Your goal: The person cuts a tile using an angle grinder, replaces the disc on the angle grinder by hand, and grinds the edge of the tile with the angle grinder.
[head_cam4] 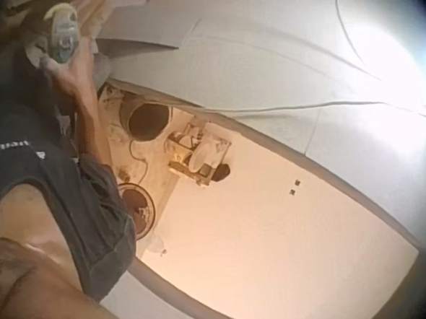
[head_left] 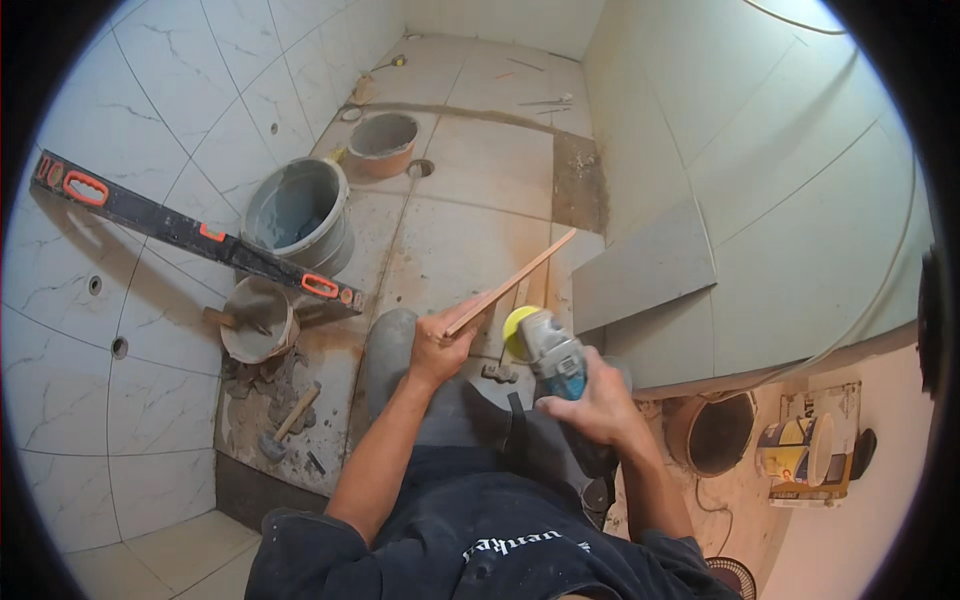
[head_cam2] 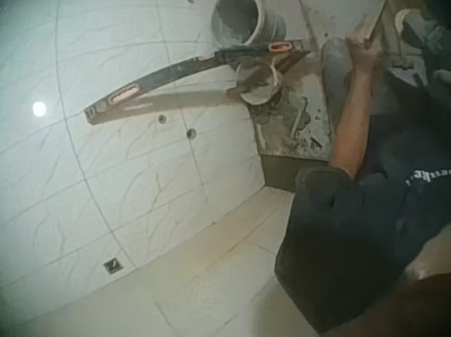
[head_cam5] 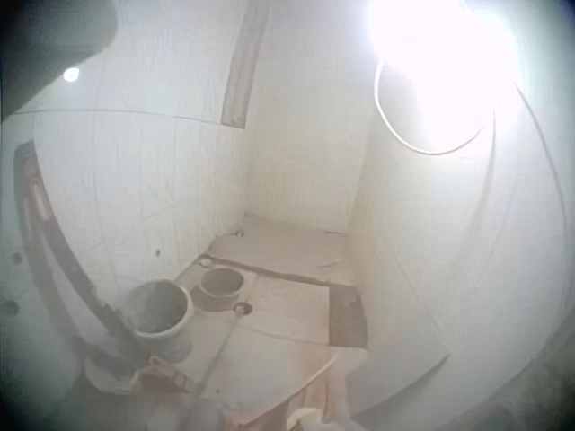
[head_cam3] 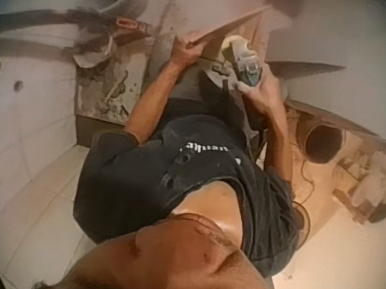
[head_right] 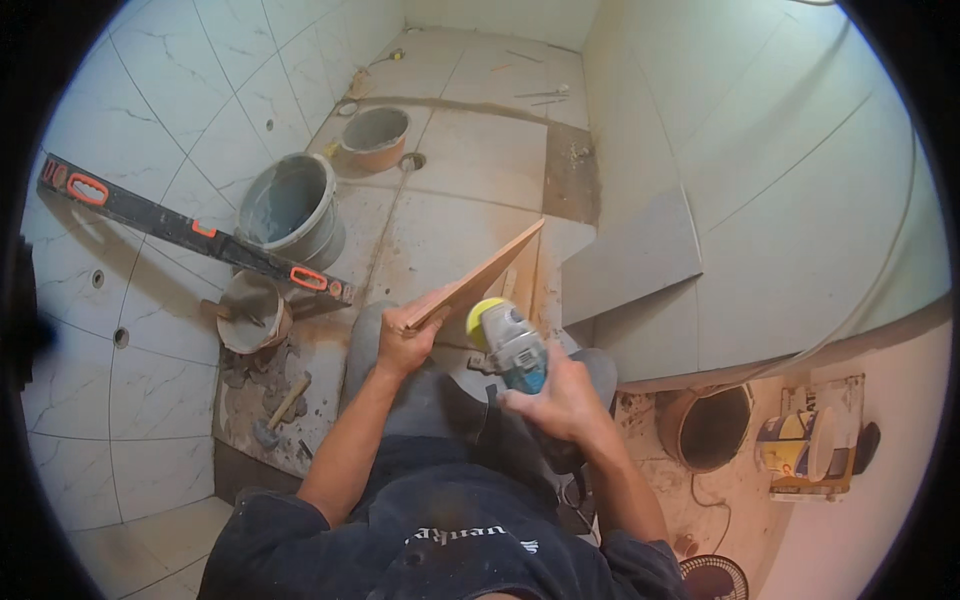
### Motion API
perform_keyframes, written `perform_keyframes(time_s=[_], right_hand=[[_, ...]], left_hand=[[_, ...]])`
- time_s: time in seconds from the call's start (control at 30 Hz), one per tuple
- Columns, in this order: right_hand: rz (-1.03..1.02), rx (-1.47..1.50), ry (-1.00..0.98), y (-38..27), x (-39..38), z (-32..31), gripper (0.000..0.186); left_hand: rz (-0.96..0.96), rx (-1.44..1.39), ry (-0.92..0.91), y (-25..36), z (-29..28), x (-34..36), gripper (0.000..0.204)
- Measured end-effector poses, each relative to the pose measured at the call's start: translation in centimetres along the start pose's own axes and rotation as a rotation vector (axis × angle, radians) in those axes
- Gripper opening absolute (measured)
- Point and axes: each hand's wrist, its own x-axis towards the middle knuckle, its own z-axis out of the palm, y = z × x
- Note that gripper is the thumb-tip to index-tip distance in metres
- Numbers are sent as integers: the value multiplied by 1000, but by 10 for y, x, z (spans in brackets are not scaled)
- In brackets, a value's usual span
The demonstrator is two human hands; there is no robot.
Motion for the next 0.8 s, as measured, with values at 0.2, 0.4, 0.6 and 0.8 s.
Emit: perform_keyframes(time_s=[0.2, 0.4, 0.6, 0.8], right_hand=[[-85, 272, 257, 7, 1, -20, 73], [-66, 163, 160, -15, 6, -16, 72], [-86, 112, 95, -26, 8, -12, 74], [-67, 96, 83, -30, 8, -13, 74]], left_hand=[[48, -12, -27, 2, -4, 1, 53], [105, 22, -24, 0, 2, -4, 50], [93, 15, -26, 9, 5, -8, 46], [84, 22, -41, 10, 0, -7, 42]])
